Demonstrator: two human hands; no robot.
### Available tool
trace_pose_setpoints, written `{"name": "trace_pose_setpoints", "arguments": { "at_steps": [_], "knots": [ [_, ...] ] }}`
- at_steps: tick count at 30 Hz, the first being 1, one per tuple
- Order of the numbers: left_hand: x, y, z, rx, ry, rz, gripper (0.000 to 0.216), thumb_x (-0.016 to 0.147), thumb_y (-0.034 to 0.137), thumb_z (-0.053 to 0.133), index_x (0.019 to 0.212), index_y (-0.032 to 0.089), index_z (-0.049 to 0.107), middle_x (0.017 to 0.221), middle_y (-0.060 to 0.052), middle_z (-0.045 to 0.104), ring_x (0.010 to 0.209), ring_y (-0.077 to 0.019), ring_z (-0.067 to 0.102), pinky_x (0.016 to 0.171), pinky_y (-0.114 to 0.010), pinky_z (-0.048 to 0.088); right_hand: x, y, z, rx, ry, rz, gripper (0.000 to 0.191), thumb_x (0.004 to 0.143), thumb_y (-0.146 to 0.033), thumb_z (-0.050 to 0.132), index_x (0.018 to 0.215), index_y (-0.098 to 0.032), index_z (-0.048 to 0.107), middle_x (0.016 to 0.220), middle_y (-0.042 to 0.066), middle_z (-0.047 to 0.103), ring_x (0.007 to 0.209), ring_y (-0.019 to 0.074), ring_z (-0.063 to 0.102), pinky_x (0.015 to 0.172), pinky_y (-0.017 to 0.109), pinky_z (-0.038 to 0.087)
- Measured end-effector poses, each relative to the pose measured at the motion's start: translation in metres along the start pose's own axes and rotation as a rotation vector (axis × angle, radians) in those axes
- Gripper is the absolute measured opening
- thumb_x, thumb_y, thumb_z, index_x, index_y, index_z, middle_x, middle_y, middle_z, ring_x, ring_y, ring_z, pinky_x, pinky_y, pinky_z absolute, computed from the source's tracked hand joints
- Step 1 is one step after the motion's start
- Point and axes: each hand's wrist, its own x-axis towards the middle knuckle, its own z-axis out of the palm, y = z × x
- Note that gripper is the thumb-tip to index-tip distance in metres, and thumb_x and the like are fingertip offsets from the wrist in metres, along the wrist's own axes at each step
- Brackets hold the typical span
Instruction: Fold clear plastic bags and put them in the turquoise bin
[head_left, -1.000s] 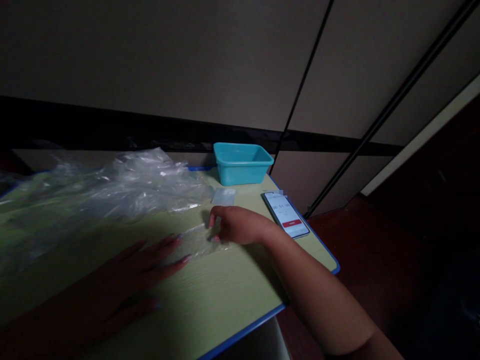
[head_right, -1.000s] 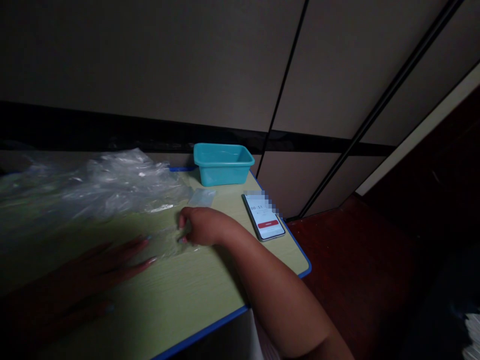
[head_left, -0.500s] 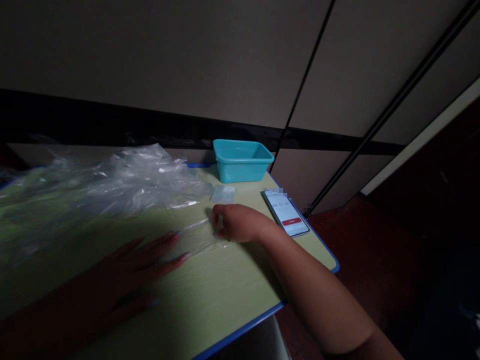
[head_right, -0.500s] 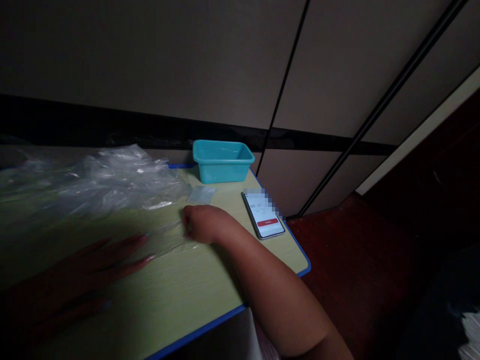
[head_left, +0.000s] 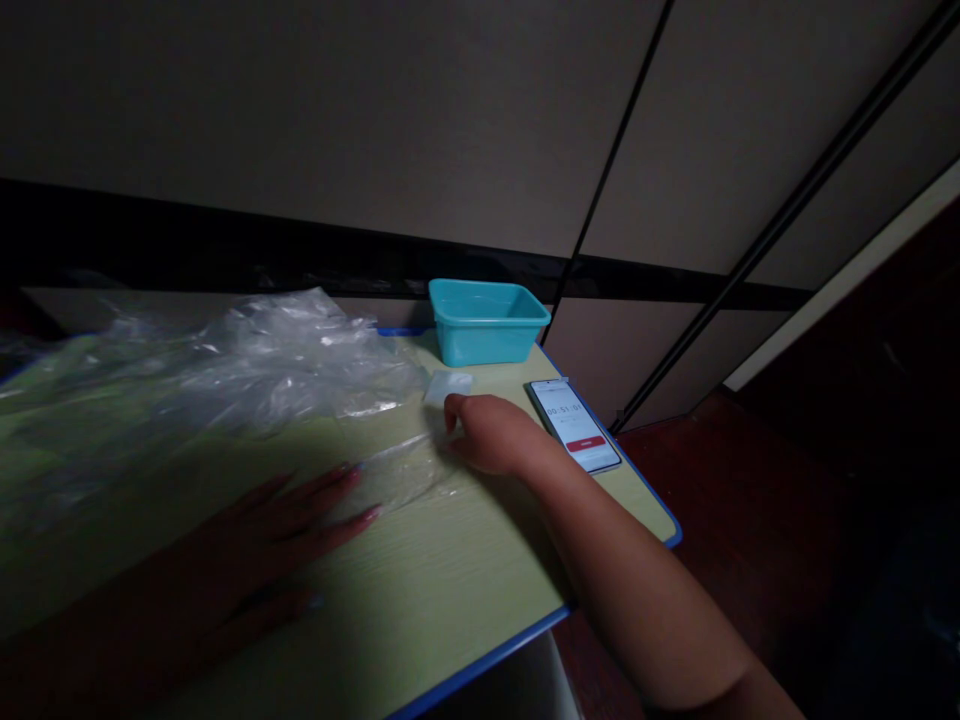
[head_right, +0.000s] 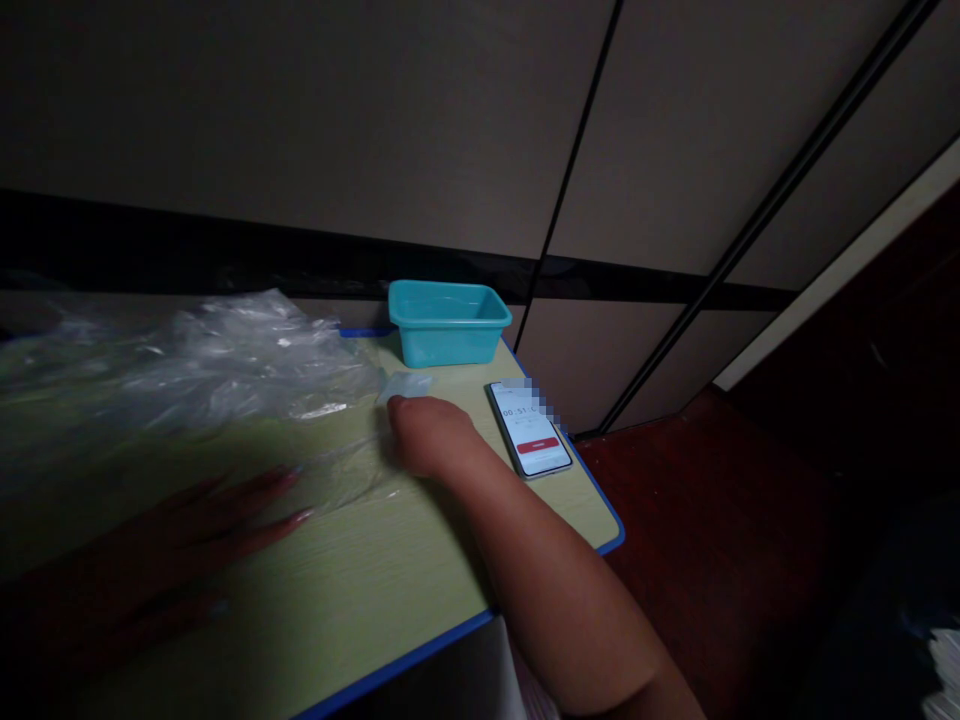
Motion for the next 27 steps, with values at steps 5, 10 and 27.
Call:
{"name": "trace_pose_setpoints", "arguments": {
  "at_steps": [5, 10, 27],
  "knots": [
    [-0.001, 0.002, 0.003, 0.011, 0.021, -0.041, 0.046, 0.088, 0.051, 0.047, 0.133, 0.044, 0.044, 0.148, 0.008, 0.034, 0.132, -0.0266, 0.040, 0.112, -0.044, 0.020, 0.003, -0.001, 0.001, 0.148, -0.150, -0.257, 0.011, 0.076, -0.016, 0.064, 0.087, -0.018, 0.063, 0.082, 0.001, 0.066, 0.072, 0.0127, 0.057, 0.057, 0.021, 0.035],
    [-0.002, 0.002, 0.002, 0.008, 0.033, 0.003, 0.045, 0.090, 0.045, 0.044, 0.135, 0.041, 0.043, 0.150, 0.006, 0.032, 0.135, -0.0238, 0.036, 0.112, -0.042, 0.016, 0.004, 0.002, 0.002, 0.177, -0.180, -0.292, 0.011, 0.076, -0.012, 0.065, 0.085, -0.016, 0.064, 0.079, 0.000, 0.066, 0.068, 0.0101, 0.054, 0.056, 0.020, 0.033],
    [0.006, 0.010, -0.037, 0.015, 0.294, -0.086, 0.044, 0.093, 0.032, 0.040, 0.137, 0.028, 0.039, 0.143, -0.007, 0.044, 0.132, -0.0289, 0.037, 0.109, -0.052, 0.024, 0.006, 0.005, 0.005, -0.003, -0.035, 0.027, 0.021, 0.086, -0.033, 0.055, 0.089, -0.016, 0.065, 0.084, 0.009, 0.068, 0.068, 0.0170, 0.056, 0.054, 0.026, 0.029]
  ]
}}
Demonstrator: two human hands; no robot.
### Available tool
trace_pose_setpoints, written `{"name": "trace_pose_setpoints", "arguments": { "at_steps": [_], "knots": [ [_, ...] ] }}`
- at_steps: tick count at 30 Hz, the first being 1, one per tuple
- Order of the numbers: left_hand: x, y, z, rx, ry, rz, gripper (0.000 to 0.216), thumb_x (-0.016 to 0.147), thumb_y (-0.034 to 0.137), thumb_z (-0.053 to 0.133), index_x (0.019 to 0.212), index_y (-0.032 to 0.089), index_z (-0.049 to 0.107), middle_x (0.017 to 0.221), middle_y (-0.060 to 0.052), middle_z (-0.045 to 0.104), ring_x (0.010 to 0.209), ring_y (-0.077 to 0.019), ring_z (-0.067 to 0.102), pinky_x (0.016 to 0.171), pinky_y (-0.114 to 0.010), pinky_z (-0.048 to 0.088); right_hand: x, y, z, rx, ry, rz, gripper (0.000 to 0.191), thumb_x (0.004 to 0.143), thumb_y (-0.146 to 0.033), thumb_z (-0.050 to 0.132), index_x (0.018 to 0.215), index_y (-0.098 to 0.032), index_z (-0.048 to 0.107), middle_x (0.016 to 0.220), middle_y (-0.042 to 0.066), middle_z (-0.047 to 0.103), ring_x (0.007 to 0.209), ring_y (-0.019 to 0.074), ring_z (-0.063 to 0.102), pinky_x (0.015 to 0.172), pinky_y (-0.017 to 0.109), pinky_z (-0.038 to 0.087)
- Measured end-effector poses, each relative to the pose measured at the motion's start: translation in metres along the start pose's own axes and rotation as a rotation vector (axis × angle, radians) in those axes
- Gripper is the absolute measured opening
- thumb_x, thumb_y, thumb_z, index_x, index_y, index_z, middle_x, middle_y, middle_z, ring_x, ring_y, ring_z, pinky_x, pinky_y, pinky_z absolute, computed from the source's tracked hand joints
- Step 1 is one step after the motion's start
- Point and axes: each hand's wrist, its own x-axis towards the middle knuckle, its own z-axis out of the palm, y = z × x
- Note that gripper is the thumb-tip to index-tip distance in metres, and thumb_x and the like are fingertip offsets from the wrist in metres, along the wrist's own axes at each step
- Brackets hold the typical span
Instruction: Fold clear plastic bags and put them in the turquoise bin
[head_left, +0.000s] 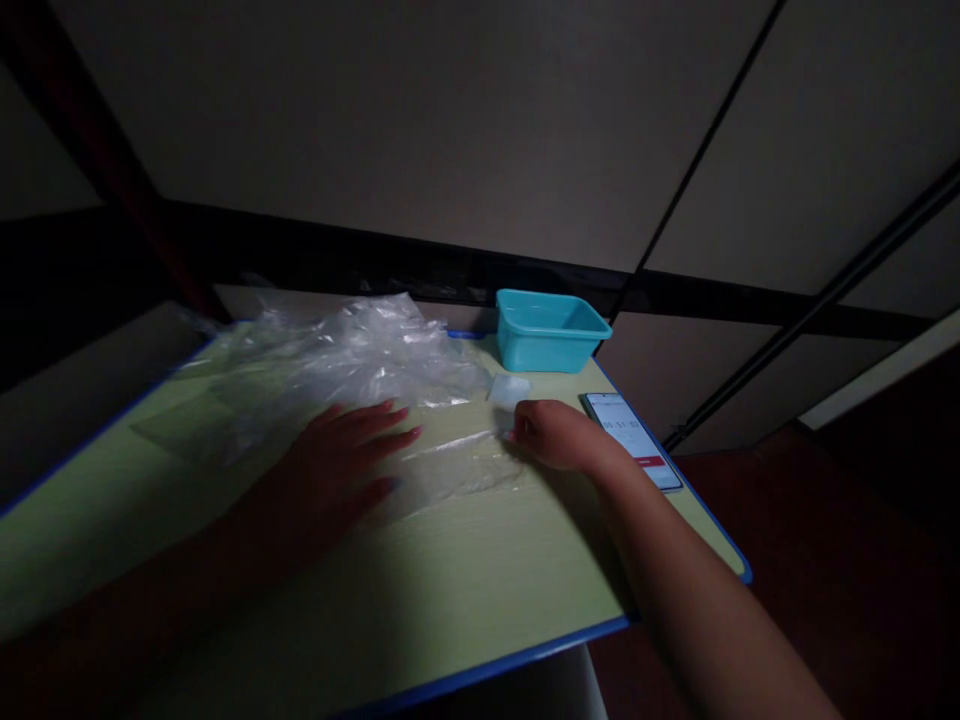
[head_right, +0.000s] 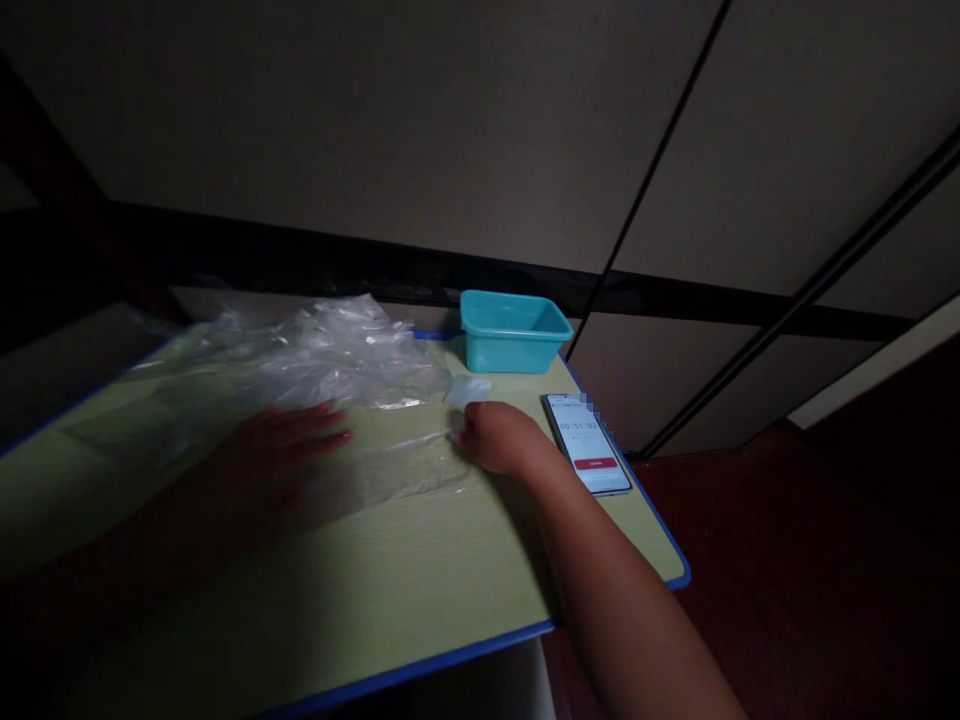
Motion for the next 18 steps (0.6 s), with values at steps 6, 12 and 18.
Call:
{"name": "trace_pose_setpoints", "arguments": {
  "at_steps": [6, 12, 18],
  "knots": [
    [0.008, 0.005, -0.007, -0.070, 0.057, -0.119, 0.029, 0.093, 0.031, 0.040, 0.110, 0.017, 0.059, 0.108, -0.008, 0.061, 0.102, -0.0230, 0.055, 0.089, -0.035, 0.043, 0.003, 0.005, 0.008, 0.056, 0.007, 0.002, 0.010, 0.083, -0.026, 0.057, 0.084, -0.018, 0.063, 0.079, 0.006, 0.066, 0.065, 0.0145, 0.053, 0.055, 0.025, 0.029],
    [0.011, 0.008, -0.006, -0.091, -0.151, -0.139, 0.030, 0.093, 0.029, 0.036, 0.080, 0.017, 0.060, 0.078, -0.004, 0.058, 0.074, -0.0180, 0.054, 0.068, -0.029, 0.041, 0.002, 0.004, 0.012, 0.073, 0.015, -0.027, 0.007, 0.081, -0.022, 0.056, 0.080, -0.017, 0.061, 0.069, 0.004, 0.062, 0.057, 0.0130, 0.047, 0.051, 0.025, 0.025],
    [0.014, -0.003, -0.011, -0.055, -0.081, -0.340, 0.028, 0.093, 0.033, 0.036, 0.077, 0.018, 0.054, 0.075, -0.002, 0.053, 0.069, -0.0175, 0.052, 0.063, -0.029, 0.037, 0.003, 0.003, 0.014, 0.105, 0.057, -0.106, 0.011, 0.084, -0.027, 0.053, 0.081, -0.018, 0.057, 0.065, 0.002, 0.059, 0.055, 0.0128, 0.044, 0.051, 0.024, 0.024]
  ]
}}
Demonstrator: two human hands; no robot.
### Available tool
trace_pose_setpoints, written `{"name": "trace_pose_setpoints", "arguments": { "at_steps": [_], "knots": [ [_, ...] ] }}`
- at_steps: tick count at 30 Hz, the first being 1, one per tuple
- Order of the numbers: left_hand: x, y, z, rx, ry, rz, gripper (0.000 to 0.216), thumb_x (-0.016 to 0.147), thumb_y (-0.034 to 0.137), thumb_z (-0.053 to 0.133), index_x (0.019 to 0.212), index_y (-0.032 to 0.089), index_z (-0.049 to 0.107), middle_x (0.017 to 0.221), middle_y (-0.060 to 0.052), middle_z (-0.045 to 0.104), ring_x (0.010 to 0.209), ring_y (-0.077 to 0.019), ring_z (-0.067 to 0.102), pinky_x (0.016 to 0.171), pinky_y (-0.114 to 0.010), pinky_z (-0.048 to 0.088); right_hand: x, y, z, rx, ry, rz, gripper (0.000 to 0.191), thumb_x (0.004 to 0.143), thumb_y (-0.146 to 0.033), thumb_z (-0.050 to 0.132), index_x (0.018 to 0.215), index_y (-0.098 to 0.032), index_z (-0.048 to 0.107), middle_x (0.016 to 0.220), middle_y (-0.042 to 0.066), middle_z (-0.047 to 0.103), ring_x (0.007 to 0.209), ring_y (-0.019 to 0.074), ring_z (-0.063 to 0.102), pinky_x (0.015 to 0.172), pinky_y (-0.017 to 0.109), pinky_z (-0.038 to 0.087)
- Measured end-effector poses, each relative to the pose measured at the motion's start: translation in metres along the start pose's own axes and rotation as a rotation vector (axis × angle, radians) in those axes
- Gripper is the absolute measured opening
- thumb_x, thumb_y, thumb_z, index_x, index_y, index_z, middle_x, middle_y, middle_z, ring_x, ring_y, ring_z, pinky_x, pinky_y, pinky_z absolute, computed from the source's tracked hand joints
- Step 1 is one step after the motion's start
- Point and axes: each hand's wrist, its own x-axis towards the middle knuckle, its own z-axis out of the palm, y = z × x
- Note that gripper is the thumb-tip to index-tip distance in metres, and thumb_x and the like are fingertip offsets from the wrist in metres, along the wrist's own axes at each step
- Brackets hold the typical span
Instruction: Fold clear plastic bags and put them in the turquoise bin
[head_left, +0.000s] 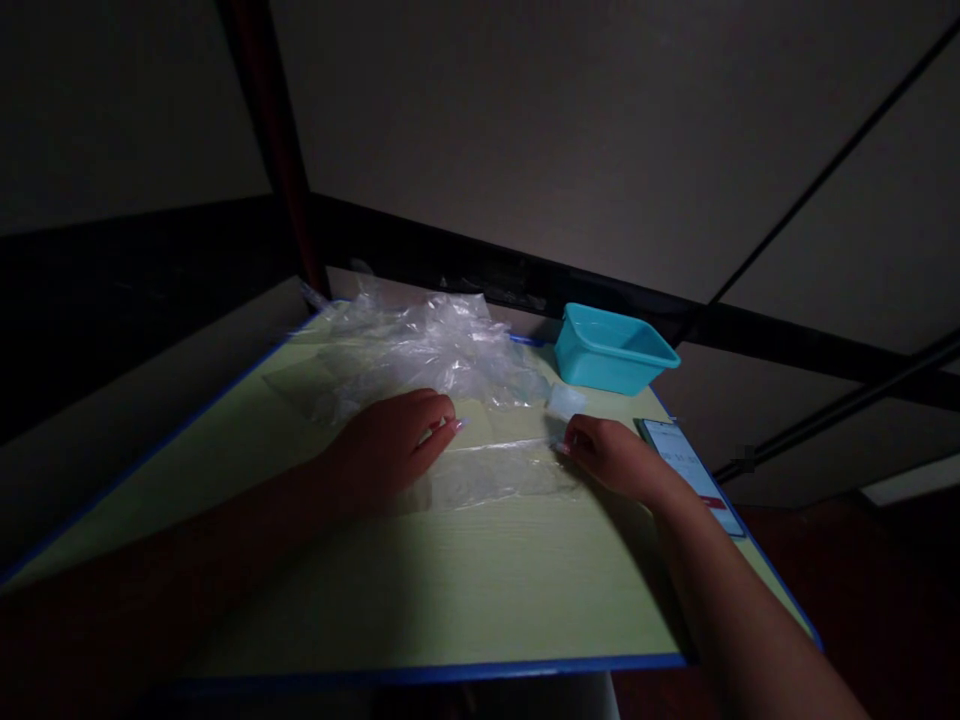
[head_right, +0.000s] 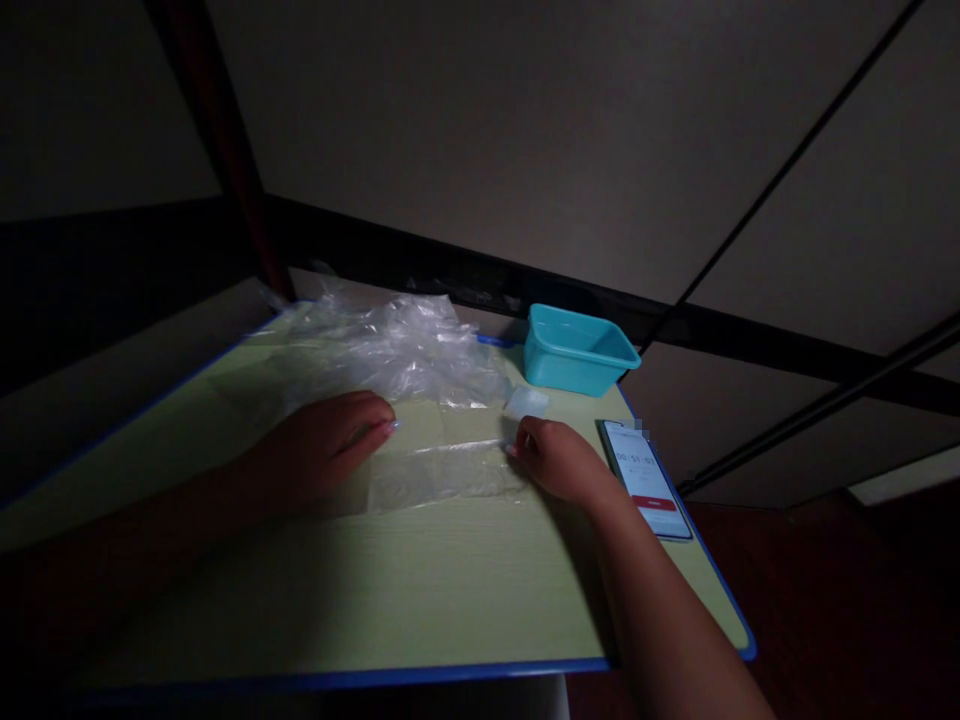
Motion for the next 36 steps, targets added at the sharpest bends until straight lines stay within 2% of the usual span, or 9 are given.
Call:
{"name": "trace_pose_setpoints", "arguments": {
  "at_steps": [4, 9, 13, 17, 20, 24, 29, 32, 36],
  "knots": [
    [0.001, -0.012, 0.001, 0.067, -0.047, -0.163, 0.027, 0.085, 0.041, 0.051, 0.070, 0.019, 0.050, 0.078, -0.002, 0.051, 0.065, -0.0167, 0.051, 0.059, -0.028, 0.034, 0.002, 0.003, 0.004, 0.000, 0.035, -0.001, 0.015, 0.086, -0.032, 0.049, 0.082, -0.019, 0.056, 0.066, 0.002, 0.058, 0.054, 0.0128, 0.043, 0.051, 0.024, 0.025],
    [-0.002, -0.015, 0.004, 0.001, -0.096, -0.162, 0.034, 0.073, 0.048, 0.067, 0.072, 0.019, 0.049, 0.080, 0.000, 0.048, 0.063, -0.0149, 0.048, 0.055, -0.026, 0.032, 0.003, 0.006, 0.004, 0.022, 0.092, 0.045, 0.023, 0.087, -0.039, 0.045, 0.078, -0.019, 0.053, 0.066, 0.003, 0.058, 0.054, 0.0135, 0.044, 0.051, 0.025, 0.027],
    [-0.004, -0.009, 0.004, -0.088, -0.067, -0.045, 0.032, 0.072, 0.043, 0.069, 0.073, 0.018, 0.050, 0.080, 0.000, 0.047, 0.069, -0.0160, 0.048, 0.058, -0.025, 0.032, 0.006, 0.009, 0.006, 0.017, 0.156, 0.024, 0.023, 0.088, -0.035, 0.044, 0.075, -0.018, 0.053, 0.067, 0.003, 0.057, 0.058, 0.0145, 0.046, 0.055, 0.025, 0.031],
    [-0.003, -0.004, 0.005, -0.134, -0.017, 0.138, 0.018, 0.083, 0.032, 0.058, 0.074, 0.018, 0.052, 0.081, -0.002, 0.050, 0.076, -0.0171, 0.049, 0.064, -0.026, 0.035, 0.011, 0.016, 0.009, 0.040, 0.219, 0.002, 0.019, 0.088, -0.026, 0.041, 0.088, -0.015, 0.058, 0.082, 0.006, 0.060, 0.070, 0.0163, 0.051, 0.064, 0.025, 0.036],
    [-0.003, -0.002, 0.008, -0.133, -0.026, 0.229, 0.017, 0.086, 0.029, 0.054, 0.074, 0.018, 0.053, 0.082, -0.003, 0.052, 0.079, -0.0180, 0.049, 0.068, -0.027, 0.036, 0.014, 0.019, 0.012, 0.025, 0.205, 0.046, 0.018, 0.088, -0.021, 0.044, 0.092, -0.014, 0.059, 0.086, 0.008, 0.060, 0.074, 0.0165, 0.052, 0.067, 0.025, 0.037],
    [-0.003, -0.001, 0.009, -0.135, -0.094, 0.292, 0.014, 0.087, 0.026, 0.052, 0.077, 0.018, 0.057, 0.084, -0.004, 0.055, 0.082, -0.0190, 0.050, 0.071, -0.028, 0.038, 0.017, 0.019, 0.015, -0.005, 0.181, 0.101, 0.013, 0.086, -0.019, 0.050, 0.090, -0.014, 0.061, 0.086, 0.007, 0.059, 0.074, 0.0156, 0.052, 0.066, 0.024, 0.036],
    [-0.003, -0.002, 0.009, -0.109, -0.132, 0.312, 0.011, 0.086, 0.025, 0.052, 0.084, 0.019, 0.060, 0.089, -0.005, 0.057, 0.085, -0.0197, 0.053, 0.073, -0.029, 0.041, 0.018, 0.012, 0.018, 0.053, 0.188, 0.052, 0.011, 0.083, -0.024, 0.060, 0.085, -0.013, 0.062, 0.084, 0.006, 0.060, 0.073, 0.0142, 0.050, 0.066, 0.023, 0.035],
    [-0.002, -0.002, 0.011, -0.112, -0.119, 0.350, 0.012, 0.085, 0.025, 0.051, 0.089, 0.020, 0.061, 0.092, -0.005, 0.058, 0.086, -0.0200, 0.054, 0.075, -0.031, 0.044, 0.018, 0.008, 0.017, 0.044, 0.187, 0.028, 0.012, 0.081, -0.025, 0.064, 0.083, -0.013, 0.063, 0.084, 0.006, 0.061, 0.075, 0.0146, 0.050, 0.067, 0.024, 0.035],
    [-0.002, -0.001, 0.014, -0.117, -0.055, 0.399, 0.017, 0.084, 0.026, 0.055, 0.099, 0.022, 0.061, 0.104, -0.006, 0.059, 0.100, -0.0227, 0.053, 0.086, -0.036, 0.044, 0.019, 0.004, 0.014, 0.054, 0.186, 0.003, 0.019, 0.082, -0.032, 0.065, 0.085, -0.013, 0.064, 0.083, 0.006, 0.060, 0.075, 0.0144, 0.049, 0.066, 0.024, 0.034]
  ]
}}
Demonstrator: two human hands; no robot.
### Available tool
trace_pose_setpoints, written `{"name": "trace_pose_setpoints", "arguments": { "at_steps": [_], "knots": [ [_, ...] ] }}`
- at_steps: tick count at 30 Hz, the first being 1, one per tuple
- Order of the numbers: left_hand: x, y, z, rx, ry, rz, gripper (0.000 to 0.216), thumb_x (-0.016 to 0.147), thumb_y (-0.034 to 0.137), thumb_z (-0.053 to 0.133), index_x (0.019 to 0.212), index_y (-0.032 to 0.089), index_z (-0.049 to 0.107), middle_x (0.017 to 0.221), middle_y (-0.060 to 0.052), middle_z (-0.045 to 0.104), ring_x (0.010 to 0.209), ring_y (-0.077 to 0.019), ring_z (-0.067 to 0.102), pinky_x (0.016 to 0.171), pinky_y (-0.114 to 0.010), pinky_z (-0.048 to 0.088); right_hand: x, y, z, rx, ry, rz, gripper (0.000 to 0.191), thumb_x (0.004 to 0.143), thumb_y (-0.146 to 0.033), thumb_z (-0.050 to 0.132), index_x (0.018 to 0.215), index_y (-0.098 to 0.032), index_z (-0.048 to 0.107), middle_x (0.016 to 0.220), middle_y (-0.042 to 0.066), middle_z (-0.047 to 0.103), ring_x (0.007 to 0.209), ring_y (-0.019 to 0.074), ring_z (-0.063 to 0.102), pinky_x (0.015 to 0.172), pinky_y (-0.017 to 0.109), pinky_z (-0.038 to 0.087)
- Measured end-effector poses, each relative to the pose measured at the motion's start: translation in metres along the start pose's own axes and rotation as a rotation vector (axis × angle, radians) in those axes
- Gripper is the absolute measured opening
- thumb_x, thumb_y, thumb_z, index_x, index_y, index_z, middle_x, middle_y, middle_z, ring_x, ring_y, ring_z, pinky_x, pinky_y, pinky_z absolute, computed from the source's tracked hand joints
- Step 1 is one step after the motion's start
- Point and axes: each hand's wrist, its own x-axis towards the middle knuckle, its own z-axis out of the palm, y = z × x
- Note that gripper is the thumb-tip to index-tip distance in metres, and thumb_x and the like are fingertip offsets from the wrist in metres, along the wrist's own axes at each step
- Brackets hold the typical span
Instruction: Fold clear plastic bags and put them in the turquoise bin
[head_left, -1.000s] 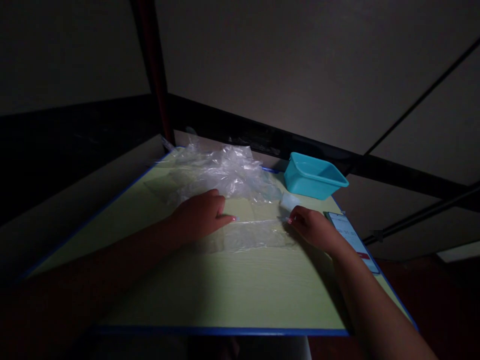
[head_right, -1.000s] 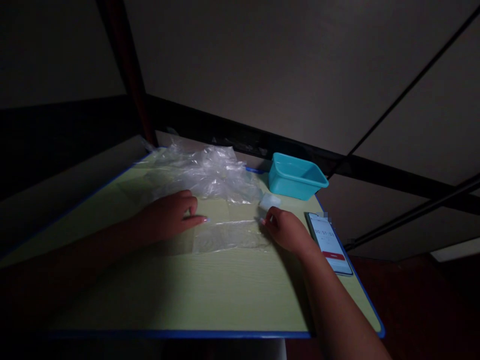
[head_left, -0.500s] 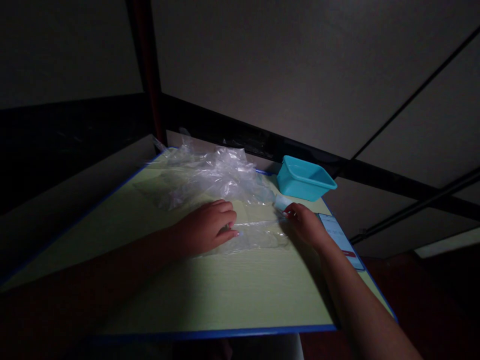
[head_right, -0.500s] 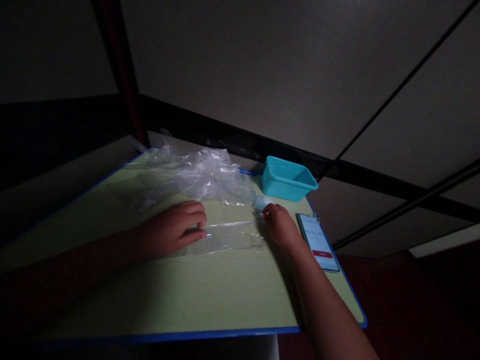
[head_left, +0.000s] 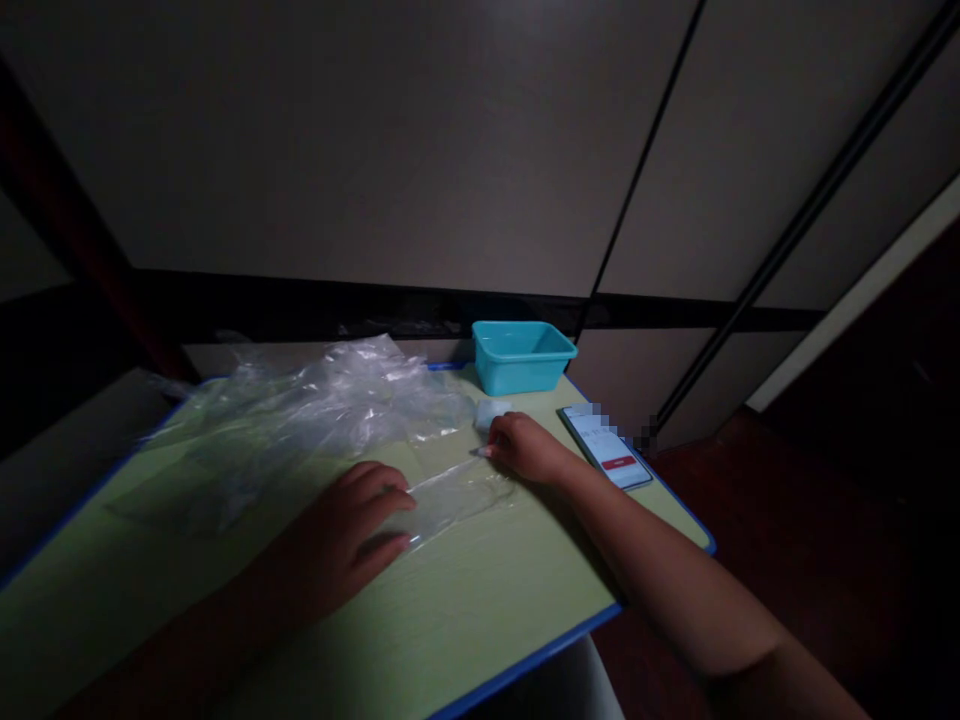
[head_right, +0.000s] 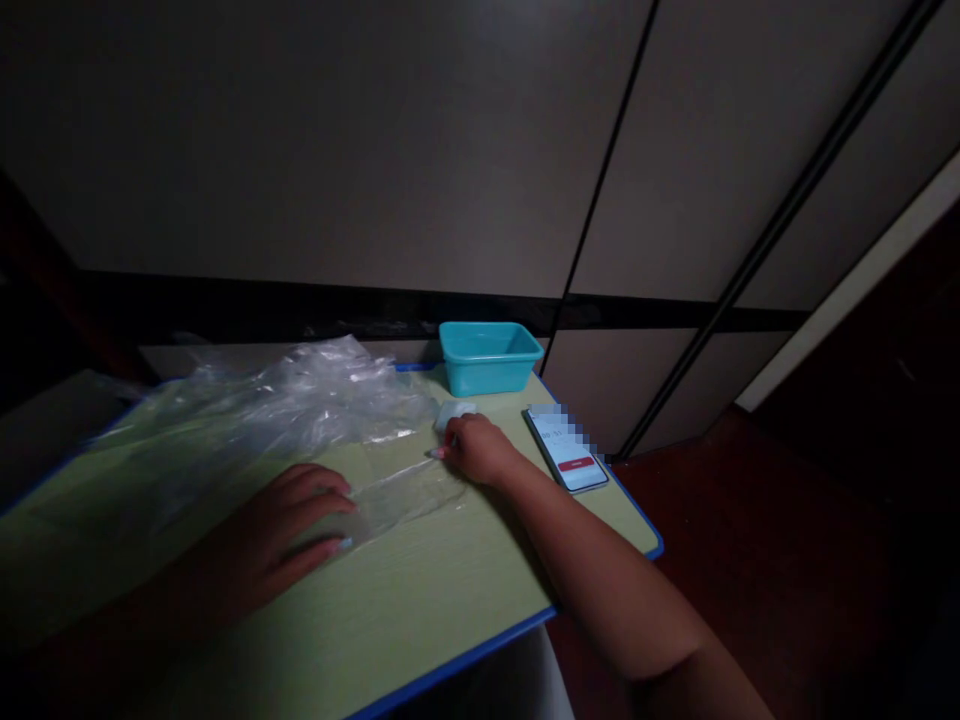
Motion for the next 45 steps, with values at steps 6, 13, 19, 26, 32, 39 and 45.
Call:
{"name": "trace_pose_setpoints", "arguments": {
  "at_steps": [6, 13, 19, 26, 32, 39, 45],
  "knots": [
    [-0.004, -0.004, 0.003, 0.005, -0.020, 0.022, 0.018, 0.085, 0.030, 0.053, 0.101, 0.025, 0.060, 0.105, -0.005, 0.062, 0.100, -0.0224, 0.055, 0.087, -0.035, 0.047, -0.001, -0.003, 0.002, 0.034, -0.019, 0.028, 0.024, 0.079, -0.035, 0.068, 0.088, -0.014, 0.062, 0.086, 0.006, 0.060, 0.078, 0.0148, 0.049, 0.067, 0.024, 0.034],
    [-0.008, -0.011, -0.003, -0.029, 0.066, -0.132, 0.025, 0.089, 0.028, 0.042, 0.110, 0.021, 0.053, 0.108, -0.007, 0.061, 0.097, -0.0212, 0.058, 0.085, -0.033, 0.048, -0.002, -0.001, 0.005, 0.061, 0.018, 0.060, 0.020, 0.080, -0.031, 0.067, 0.090, -0.014, 0.061, 0.091, 0.008, 0.060, 0.078, 0.0153, 0.051, 0.068, 0.024, 0.035],
    [-0.006, -0.007, -0.010, -0.005, 0.058, -0.252, 0.023, 0.089, 0.032, 0.043, 0.102, 0.018, 0.054, 0.086, -0.004, 0.058, 0.078, -0.0183, 0.056, 0.071, -0.031, 0.047, -0.001, 0.002, 0.005, 0.005, 0.015, 0.083, 0.015, 0.084, -0.029, 0.061, 0.085, -0.014, 0.063, 0.085, 0.008, 0.060, 0.074, 0.0156, 0.050, 0.066, 0.024, 0.035],
    [-0.005, -0.004, -0.012, -0.047, -0.023, -0.237, 0.024, 0.092, 0.032, 0.038, 0.080, 0.019, 0.055, 0.080, -0.002, 0.056, 0.070, -0.0158, 0.052, 0.066, -0.028, 0.043, 0.000, 0.003, 0.005, -0.037, -0.009, 0.082, 0.017, 0.082, -0.031, 0.064, 0.083, -0.014, 0.063, 0.085, 0.008, 0.060, 0.074, 0.0159, 0.050, 0.065, 0.025, 0.035],
    [-0.005, -0.013, -0.013, 0.003, 0.061, -0.327, 0.029, 0.094, 0.037, 0.035, 0.081, 0.020, 0.054, 0.080, -0.002, 0.057, 0.072, -0.0174, 0.055, 0.066, -0.028, 0.043, -0.003, 0.002, 0.002, -0.020, -0.009, 0.046, 0.021, 0.086, -0.034, 0.059, 0.084, -0.013, 0.063, 0.085, 0.008, 0.059, 0.073, 0.0155, 0.050, 0.065, 0.024, 0.035],
    [-0.004, -0.020, -0.015, 0.062, 0.099, -0.400, 0.031, 0.094, 0.039, 0.034, 0.076, 0.020, 0.051, 0.076, -0.002, 0.057, 0.072, -0.0188, 0.055, 0.066, -0.029, 0.042, -0.004, 0.001, 0.002, -0.057, -0.017, 0.024, 0.019, 0.084, -0.033, 0.061, 0.083, -0.014, 0.062, 0.084, 0.008, 0.059, 0.075, 0.0165, 0.050, 0.067, 0.025, 0.036],
    [-0.004, -0.022, -0.011, 0.039, 0.061, -0.399, 0.033, 0.094, 0.039, 0.033, 0.076, 0.020, 0.052, 0.076, -0.003, 0.057, 0.072, -0.0192, 0.053, 0.067, -0.031, 0.042, -0.003, 0.001, 0.000, -0.049, -0.028, 0.023, 0.016, 0.081, -0.029, 0.064, 0.082, -0.014, 0.063, 0.086, 0.009, 0.060, 0.076, 0.0171, 0.051, 0.067, 0.024, 0.036]
  ]
}}
